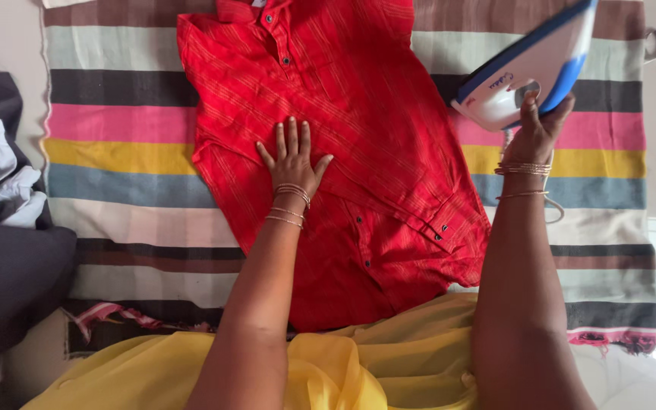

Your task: The person irons a red shirt laid out on a striped mat on the floor. They smooth the fabric with their hands, use an electric iron to press the body and sleeves, and button the cuffs before finishing.

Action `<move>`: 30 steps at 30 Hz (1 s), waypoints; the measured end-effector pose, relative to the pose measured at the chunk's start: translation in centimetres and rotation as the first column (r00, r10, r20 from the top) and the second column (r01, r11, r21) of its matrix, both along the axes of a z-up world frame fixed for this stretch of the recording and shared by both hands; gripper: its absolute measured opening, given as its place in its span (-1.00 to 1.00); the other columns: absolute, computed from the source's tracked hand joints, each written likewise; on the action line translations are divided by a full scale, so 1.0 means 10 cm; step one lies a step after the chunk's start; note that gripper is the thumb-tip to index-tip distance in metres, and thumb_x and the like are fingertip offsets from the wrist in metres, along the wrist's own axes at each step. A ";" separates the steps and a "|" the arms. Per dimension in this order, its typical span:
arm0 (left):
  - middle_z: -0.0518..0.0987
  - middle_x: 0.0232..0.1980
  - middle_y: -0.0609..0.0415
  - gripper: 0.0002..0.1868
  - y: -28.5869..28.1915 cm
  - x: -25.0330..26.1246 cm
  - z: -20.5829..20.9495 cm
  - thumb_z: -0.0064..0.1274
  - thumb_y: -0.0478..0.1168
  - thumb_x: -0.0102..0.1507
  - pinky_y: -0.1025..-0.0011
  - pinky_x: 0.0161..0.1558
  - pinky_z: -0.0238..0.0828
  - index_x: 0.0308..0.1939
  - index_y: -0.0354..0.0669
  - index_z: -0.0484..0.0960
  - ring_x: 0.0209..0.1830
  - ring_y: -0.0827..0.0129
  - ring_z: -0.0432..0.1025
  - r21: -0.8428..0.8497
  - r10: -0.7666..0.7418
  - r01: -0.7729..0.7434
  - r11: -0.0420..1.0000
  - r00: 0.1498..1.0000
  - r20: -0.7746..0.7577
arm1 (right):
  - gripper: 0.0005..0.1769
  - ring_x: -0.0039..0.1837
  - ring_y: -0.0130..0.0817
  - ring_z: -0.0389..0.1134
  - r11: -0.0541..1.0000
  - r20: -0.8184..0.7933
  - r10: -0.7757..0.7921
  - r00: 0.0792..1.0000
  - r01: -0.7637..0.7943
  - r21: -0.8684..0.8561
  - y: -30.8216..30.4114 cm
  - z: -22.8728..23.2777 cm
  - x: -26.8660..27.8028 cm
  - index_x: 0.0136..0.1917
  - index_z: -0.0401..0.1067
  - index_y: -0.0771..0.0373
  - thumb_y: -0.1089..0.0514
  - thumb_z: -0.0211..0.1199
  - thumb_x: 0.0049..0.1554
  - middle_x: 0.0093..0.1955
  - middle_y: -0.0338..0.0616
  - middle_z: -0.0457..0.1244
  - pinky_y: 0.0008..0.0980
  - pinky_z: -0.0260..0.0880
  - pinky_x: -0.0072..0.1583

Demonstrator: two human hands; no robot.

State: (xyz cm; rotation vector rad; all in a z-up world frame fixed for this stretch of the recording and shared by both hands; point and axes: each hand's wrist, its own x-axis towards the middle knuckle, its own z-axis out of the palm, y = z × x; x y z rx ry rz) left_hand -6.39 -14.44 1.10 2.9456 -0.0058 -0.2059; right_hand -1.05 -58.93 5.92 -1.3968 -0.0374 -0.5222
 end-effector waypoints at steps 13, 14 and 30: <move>-0.15 0.71 0.01 -0.08 0.35 -0.86 -0.09 -0.29 0.41 0.34 -0.38 0.50 -0.46 0.64 0.06 -0.06 0.69 0.02 -0.27 0.027 -0.053 0.050 0.998 0.992 0.117 | -0.38 0.28 -0.02 0.42 0.489 -0.184 0.008 0.983 -0.165 -0.856 0.58 1.33 -0.81 0.45 0.31 0.26 0.16 0.42 0.19 0.29 0.16 0.34 -0.15 0.43 0.23; -0.15 0.71 0.03 -0.08 0.37 -0.90 -0.09 -0.27 0.40 0.33 -0.38 0.50 -0.46 0.64 0.07 -0.05 0.69 0.02 -0.26 0.022 -0.048 0.046 0.999 0.992 0.115 | -0.37 0.24 0.01 0.42 0.411 -0.240 -0.043 0.970 -0.202 -0.889 0.68 1.31 -0.90 0.43 0.33 0.22 0.09 0.42 0.15 0.26 0.14 0.35 -0.12 0.42 0.21; -0.16 0.69 0.07 -0.11 0.40 -1.31 -0.08 -0.28 0.38 0.33 -0.33 0.49 -0.55 0.63 0.09 -0.06 0.68 0.00 -0.31 -0.012 -0.005 0.005 1.000 0.999 0.050 | -0.43 0.14 0.06 0.41 -0.010 -0.484 -0.126 0.866 -0.489 -0.872 1.63 0.76 -0.92 0.39 0.34 -0.07 -0.17 0.27 0.16 0.09 -0.01 0.35 0.04 0.41 0.15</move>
